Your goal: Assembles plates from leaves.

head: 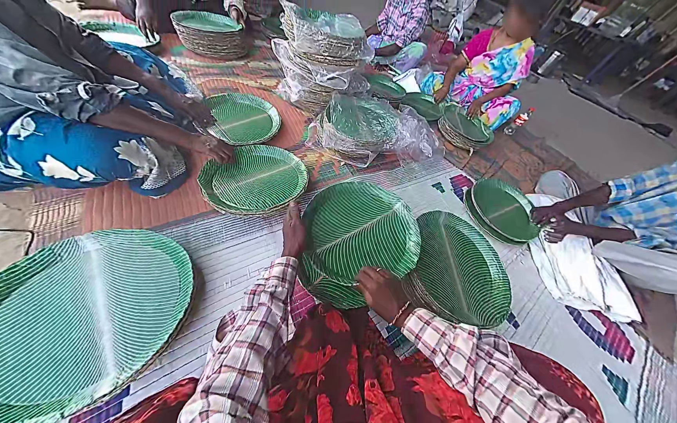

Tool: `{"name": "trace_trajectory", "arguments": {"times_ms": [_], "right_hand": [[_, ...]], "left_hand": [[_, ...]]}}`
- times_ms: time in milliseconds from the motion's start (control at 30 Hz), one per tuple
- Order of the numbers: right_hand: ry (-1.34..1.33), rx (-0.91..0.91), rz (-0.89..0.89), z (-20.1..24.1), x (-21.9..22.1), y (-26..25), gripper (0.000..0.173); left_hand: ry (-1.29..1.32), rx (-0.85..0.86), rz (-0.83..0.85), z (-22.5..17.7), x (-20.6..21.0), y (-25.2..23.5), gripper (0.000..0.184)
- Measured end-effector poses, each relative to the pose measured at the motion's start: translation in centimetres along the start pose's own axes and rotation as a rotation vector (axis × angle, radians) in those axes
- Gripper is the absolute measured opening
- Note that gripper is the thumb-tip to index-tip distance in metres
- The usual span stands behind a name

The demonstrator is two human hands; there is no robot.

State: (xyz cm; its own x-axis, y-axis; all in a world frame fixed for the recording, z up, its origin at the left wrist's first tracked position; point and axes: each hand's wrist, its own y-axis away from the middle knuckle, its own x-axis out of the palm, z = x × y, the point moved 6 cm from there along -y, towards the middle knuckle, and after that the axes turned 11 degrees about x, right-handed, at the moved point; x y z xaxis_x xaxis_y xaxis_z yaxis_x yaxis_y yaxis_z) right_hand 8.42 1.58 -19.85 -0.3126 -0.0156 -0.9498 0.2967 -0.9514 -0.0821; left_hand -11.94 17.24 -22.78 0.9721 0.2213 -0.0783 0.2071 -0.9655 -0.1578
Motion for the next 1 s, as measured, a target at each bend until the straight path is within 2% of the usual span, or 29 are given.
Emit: {"name": "trace_trajectory", "arguments": {"times_ms": [67, 100, 167, 233, 300, 367, 400, 500, 600, 833, 900, 1000], "right_hand": [[0.005, 0.102, 0.360, -0.4, 1.6, -0.1, 0.043], [-0.005, 0.129, 0.433, -0.7, 1.8, -0.2, 0.047], [0.006, 0.212, 0.426, -1.8, 0.9, -0.5, 0.047], [0.045, 0.390, 0.315, -3.6, -1.3, -1.0, 0.046], [0.099, 0.610, 0.196, -5.9, -3.8, -1.3, 0.054], [0.144, 0.820, 0.189, -8.2, -5.3, -1.3, 0.067], [0.140, 0.908, 0.218, -9.3, -5.4, -0.9, 0.068], [0.109, 1.025, 0.369, -11.1, -4.6, 0.7, 0.047], [0.092, 1.022, 0.410, -10.4, -4.9, 1.1, 0.034], [-0.002, 0.941, 0.214, -10.8, -5.8, 0.5, 0.036], [0.002, 0.788, 0.086, -9.2, -7.0, 0.1, 0.035], [-0.037, 0.448, -0.179, -4.3, -8.1, -0.6, 0.031]], "left_hand": [[-0.028, -0.019, 0.015, -0.5, 0.1, -0.1, 0.057], [-0.163, -0.035, 0.023, -0.4, -0.2, 0.0, 0.053], [-0.506, -0.063, 0.093, 0.3, -0.3, 0.6, 0.058], [-0.677, 0.038, 0.208, 2.2, 0.9, 1.8, 0.057], [-0.764, 0.127, 0.460, 4.3, 3.3, 3.8, 0.055], [-0.895, 0.060, 0.720, 5.6, 5.2, 6.2, 0.054], [-0.947, 0.001, 0.792, 6.3, 5.6, 7.2, 0.054], [-1.044, -0.042, 0.805, 7.1, 6.2, 8.1, 0.056], [-1.055, -0.070, 0.798, 7.0, 6.0, 7.4, 0.054], [-0.977, -0.093, 0.855, 8.2, 5.4, 5.8, 0.050], [-0.851, -0.073, 0.833, 7.1, 5.3, 4.5, 0.050], [-0.591, -0.026, 0.603, 4.2, 3.9, 2.0, 0.054]]}}
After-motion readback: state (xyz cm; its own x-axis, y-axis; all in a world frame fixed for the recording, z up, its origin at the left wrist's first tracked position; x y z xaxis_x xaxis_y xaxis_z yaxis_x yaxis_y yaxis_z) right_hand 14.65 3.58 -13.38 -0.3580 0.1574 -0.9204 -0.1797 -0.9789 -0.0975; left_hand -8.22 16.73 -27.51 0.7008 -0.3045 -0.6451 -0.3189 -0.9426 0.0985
